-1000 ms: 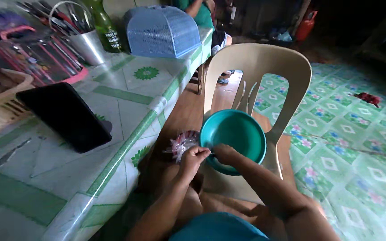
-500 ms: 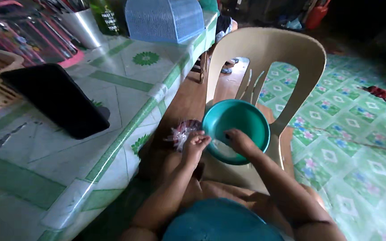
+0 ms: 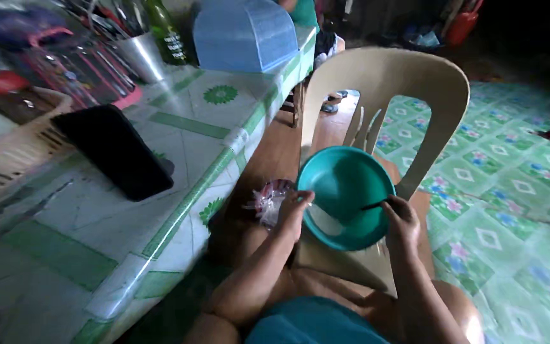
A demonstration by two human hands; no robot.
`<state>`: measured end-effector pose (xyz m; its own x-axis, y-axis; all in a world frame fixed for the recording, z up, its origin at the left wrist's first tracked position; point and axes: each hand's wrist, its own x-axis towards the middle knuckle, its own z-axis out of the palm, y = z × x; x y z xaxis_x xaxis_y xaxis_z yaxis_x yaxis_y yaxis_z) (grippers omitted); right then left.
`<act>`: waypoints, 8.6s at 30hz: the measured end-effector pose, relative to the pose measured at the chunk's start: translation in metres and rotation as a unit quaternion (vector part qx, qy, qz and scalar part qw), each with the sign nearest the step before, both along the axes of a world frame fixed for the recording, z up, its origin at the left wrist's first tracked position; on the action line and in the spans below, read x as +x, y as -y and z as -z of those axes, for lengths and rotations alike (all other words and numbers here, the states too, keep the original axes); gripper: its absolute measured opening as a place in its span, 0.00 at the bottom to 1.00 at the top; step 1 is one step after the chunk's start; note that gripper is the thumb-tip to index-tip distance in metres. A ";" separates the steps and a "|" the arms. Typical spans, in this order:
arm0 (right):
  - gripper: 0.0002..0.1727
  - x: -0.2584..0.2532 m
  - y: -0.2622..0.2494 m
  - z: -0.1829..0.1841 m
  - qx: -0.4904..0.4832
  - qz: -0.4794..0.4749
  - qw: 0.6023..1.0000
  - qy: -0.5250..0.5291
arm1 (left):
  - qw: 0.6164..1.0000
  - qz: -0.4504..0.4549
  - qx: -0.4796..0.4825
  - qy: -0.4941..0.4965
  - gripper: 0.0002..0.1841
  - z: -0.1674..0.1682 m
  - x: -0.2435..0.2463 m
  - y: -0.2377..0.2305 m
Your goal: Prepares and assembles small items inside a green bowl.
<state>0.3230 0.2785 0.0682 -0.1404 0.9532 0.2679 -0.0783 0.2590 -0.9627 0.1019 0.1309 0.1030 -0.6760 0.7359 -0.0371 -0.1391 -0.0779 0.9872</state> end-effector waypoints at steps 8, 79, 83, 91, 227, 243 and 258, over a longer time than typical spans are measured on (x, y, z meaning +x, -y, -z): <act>0.18 -0.001 0.048 0.018 -0.095 0.010 0.980 -0.174 | 0.978 0.085 -0.005 -0.191 0.10 -0.050 0.002 0.009; 0.27 -0.065 -0.059 -0.009 0.185 -0.412 0.515 0.729 | 0.850 0.028 -0.196 -0.488 0.10 -0.003 -0.059 -0.082; 0.17 -0.068 -0.063 -0.007 0.188 -0.442 0.505 0.717 | 0.874 0.042 -0.217 -0.432 0.12 0.001 -0.072 -0.087; 0.12 -0.063 -0.048 -0.035 0.249 -0.355 0.488 0.758 | 0.876 0.030 -0.186 -0.444 0.12 -0.002 -0.069 -0.080; 0.21 -0.080 -0.004 -0.260 0.416 -0.132 0.844 0.311 | 0.882 -0.081 0.082 -0.457 0.35 0.113 0.005 0.009; 0.19 -0.108 -0.018 -0.242 0.406 -0.170 0.831 0.341 | 0.885 -0.076 0.079 -0.453 0.34 0.114 0.006 0.006; 0.19 -0.133 -0.015 -0.227 0.367 -0.314 0.817 0.314 | 0.928 -0.068 0.103 -0.351 0.25 0.040 -0.025 0.004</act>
<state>0.1903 0.2933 0.2952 -0.8698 0.2552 0.4224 0.0322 0.8835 -0.4674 0.0769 0.1269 0.0631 -0.5669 0.5856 0.5794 0.5582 -0.2442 0.7929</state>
